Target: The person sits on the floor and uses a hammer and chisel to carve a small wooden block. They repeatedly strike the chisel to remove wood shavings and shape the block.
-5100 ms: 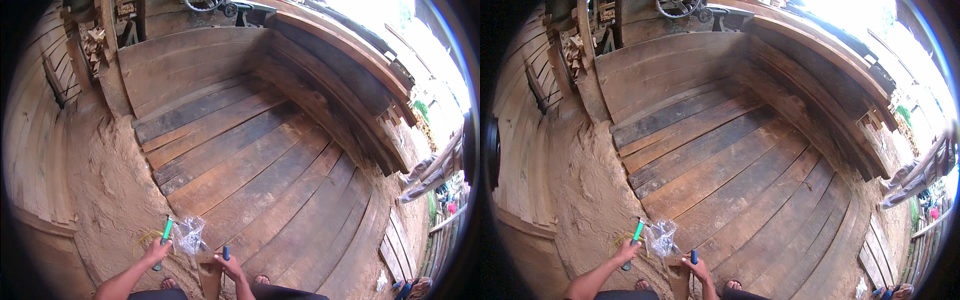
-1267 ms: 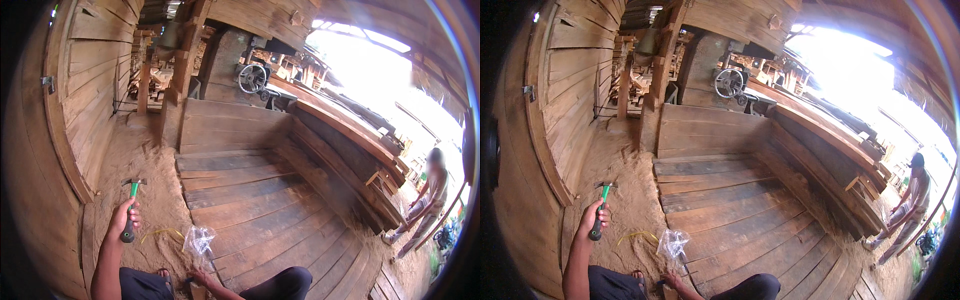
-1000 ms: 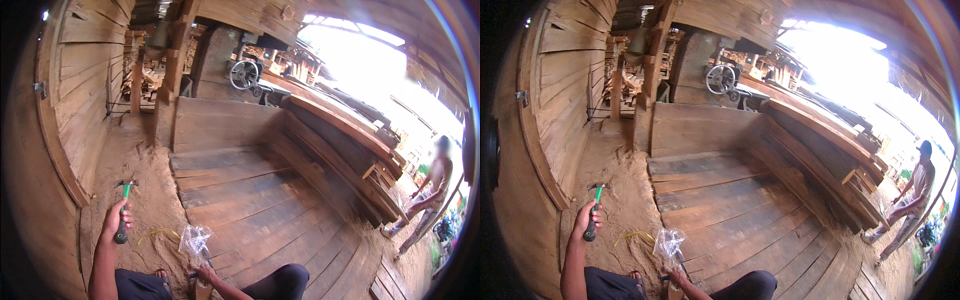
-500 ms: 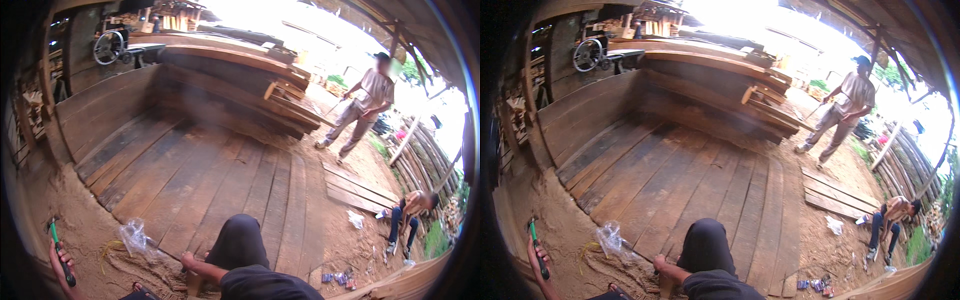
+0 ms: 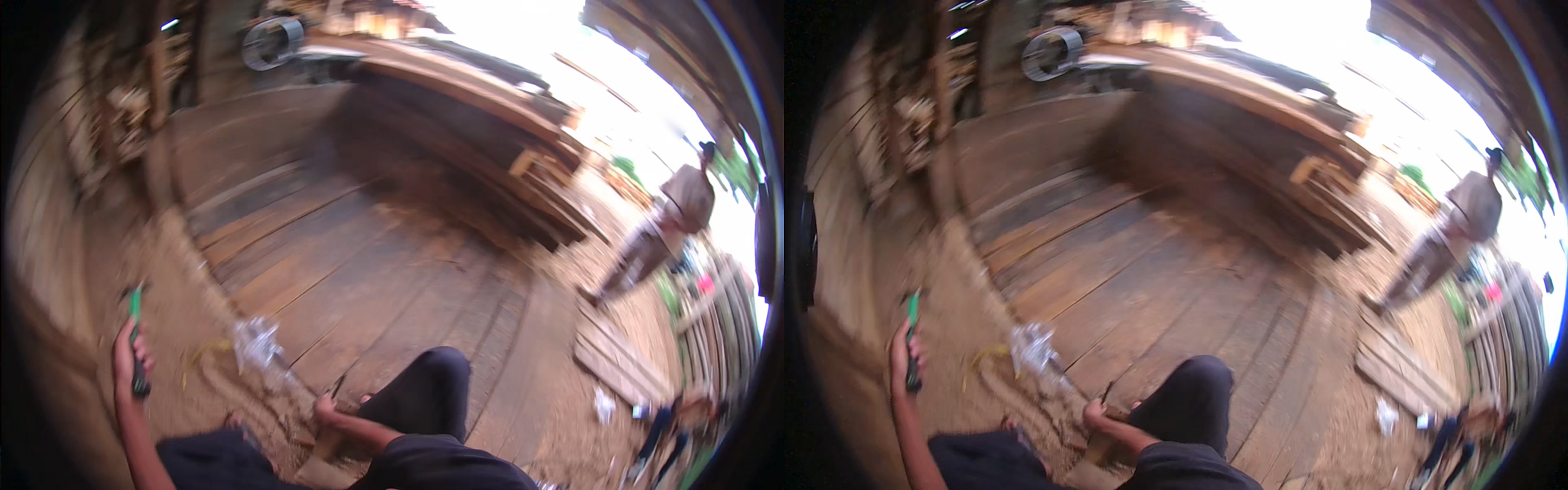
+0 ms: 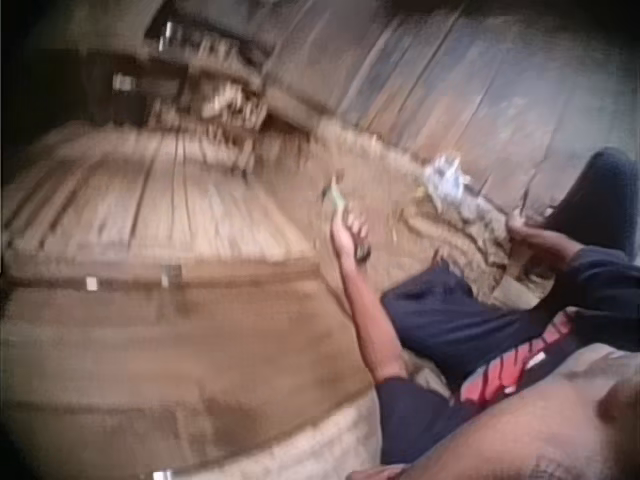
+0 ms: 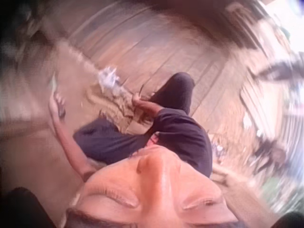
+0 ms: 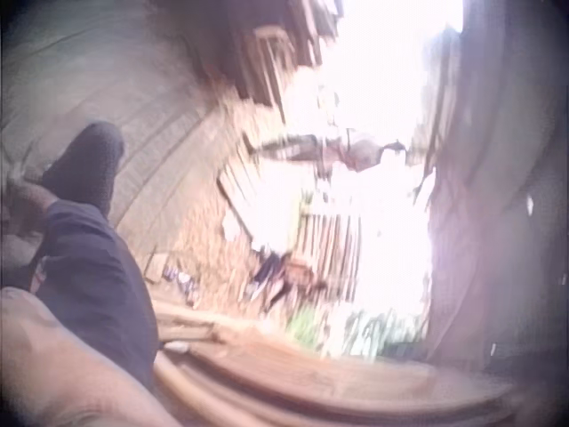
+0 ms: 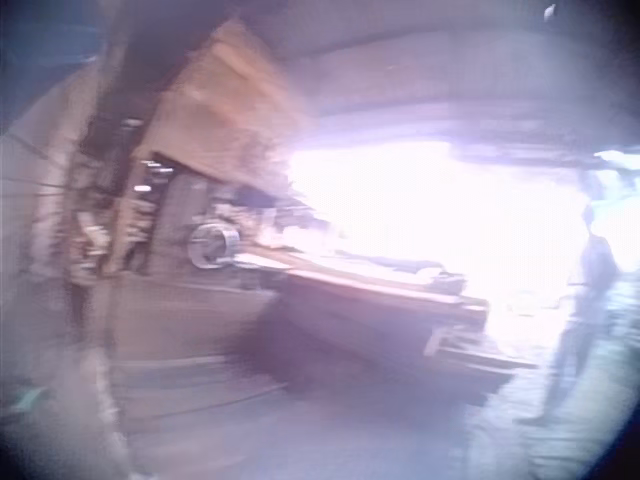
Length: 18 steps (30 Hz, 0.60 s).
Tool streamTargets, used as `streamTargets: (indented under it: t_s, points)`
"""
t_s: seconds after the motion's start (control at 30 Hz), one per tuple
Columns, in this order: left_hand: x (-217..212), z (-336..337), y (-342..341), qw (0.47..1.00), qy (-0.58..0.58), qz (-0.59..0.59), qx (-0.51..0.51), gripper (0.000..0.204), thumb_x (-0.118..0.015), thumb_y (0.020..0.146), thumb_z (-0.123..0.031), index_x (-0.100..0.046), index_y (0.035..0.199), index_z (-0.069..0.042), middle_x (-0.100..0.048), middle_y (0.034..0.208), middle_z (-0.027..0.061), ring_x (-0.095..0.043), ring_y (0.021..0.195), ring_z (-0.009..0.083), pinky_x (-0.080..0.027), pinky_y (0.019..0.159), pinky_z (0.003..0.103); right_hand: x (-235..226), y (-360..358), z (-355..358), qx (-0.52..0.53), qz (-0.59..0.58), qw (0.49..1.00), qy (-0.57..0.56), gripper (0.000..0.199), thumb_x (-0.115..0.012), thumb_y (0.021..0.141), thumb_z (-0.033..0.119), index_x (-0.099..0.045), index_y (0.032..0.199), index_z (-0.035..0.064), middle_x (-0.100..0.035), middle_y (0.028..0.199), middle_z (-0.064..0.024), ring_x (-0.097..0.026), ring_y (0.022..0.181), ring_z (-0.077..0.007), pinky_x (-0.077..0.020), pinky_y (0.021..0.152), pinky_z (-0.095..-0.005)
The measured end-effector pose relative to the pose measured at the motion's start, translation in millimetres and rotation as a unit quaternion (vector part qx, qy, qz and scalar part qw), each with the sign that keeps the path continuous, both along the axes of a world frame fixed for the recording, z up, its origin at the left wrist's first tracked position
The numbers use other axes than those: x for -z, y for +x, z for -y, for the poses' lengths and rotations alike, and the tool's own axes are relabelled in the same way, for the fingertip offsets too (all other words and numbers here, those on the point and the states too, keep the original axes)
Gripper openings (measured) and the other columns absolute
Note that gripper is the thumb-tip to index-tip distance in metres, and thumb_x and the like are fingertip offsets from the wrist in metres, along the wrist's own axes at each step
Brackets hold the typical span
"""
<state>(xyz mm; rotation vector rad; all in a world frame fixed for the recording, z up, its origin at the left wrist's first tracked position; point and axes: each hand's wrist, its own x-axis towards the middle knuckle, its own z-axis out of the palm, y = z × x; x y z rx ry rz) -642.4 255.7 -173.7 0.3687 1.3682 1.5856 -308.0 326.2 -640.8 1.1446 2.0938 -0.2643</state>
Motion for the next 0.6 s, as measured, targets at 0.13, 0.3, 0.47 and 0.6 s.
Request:
streamTargets:
  t_s: [0.13, 0.3, 0.47, 0.6]
  points:
    - [-9, -52, 71, 0.991, 0.042, 0.097, 0.085, 0.028, -0.057, 0.094, -0.038, -0.055, 0.096, -0.01, -0.041, 0.057, -0.0112, -0.038, 0.043, 0.0017, -0.032, 0.04, 0.02, 17, 170, -40, 0.017, -0.011, 0.999, 0.033, 0.022, -0.061, 0.087, 0.021, -0.072, 0.104, 0.013, -0.069, 0.104, -0.0046, -0.069, 0.093, -0.0208, -0.0569, 0.068, -0.0345]
    - [-3, 3, 24, 0.999, -0.001, 0.035, 0.027, 0.027, -0.06, 0.093, -0.037, -0.053, 0.096, -0.011, -0.042, 0.06, -0.0112, -0.04, 0.047, 0.0012, -0.034, 0.043, 0.02, -99, 54, 11, -0.216, -0.014, 0.976, -0.007, 0.02, -0.064, 0.084, 0.023, -0.075, 0.1, 0.0155, -0.071, 0.106, -0.0054, -0.069, 0.096, -0.0243, -0.0563, 0.071, -0.0346]
    - [-5, 2, 26, 1.0, 0.006, -0.01, -0.006, 0.027, -0.06, 0.093, -0.036, -0.052, 0.097, -0.011, -0.041, 0.061, -0.0108, -0.04, 0.048, 0.0012, -0.034, 0.044, 0.02, -116, 69, -15, -0.168, -0.008, 0.977, -0.128, 0.026, -0.074, 0.074, 0.029, -0.076, 0.095, 0.0137, -0.071, 0.1, -0.0113, -0.069, 0.093, -0.0273, -0.0559, 0.075, -0.041]
    - [-4, -3, 29, 1.0, 0.018, 0.012, 0.022, 0.029, -0.06, 0.093, -0.037, -0.051, 0.095, -0.01, -0.04, 0.061, -0.0101, -0.04, 0.048, 0.0018, -0.034, 0.044, 0.021, -109, 80, -42, -0.171, -0.026, 0.974, -0.148, 0.03, -0.072, 0.075, 0.033, -0.075, 0.096, 0.0135, -0.071, 0.102, -0.0131, -0.069, 0.093, -0.0297, -0.0554, 0.077, -0.0421]
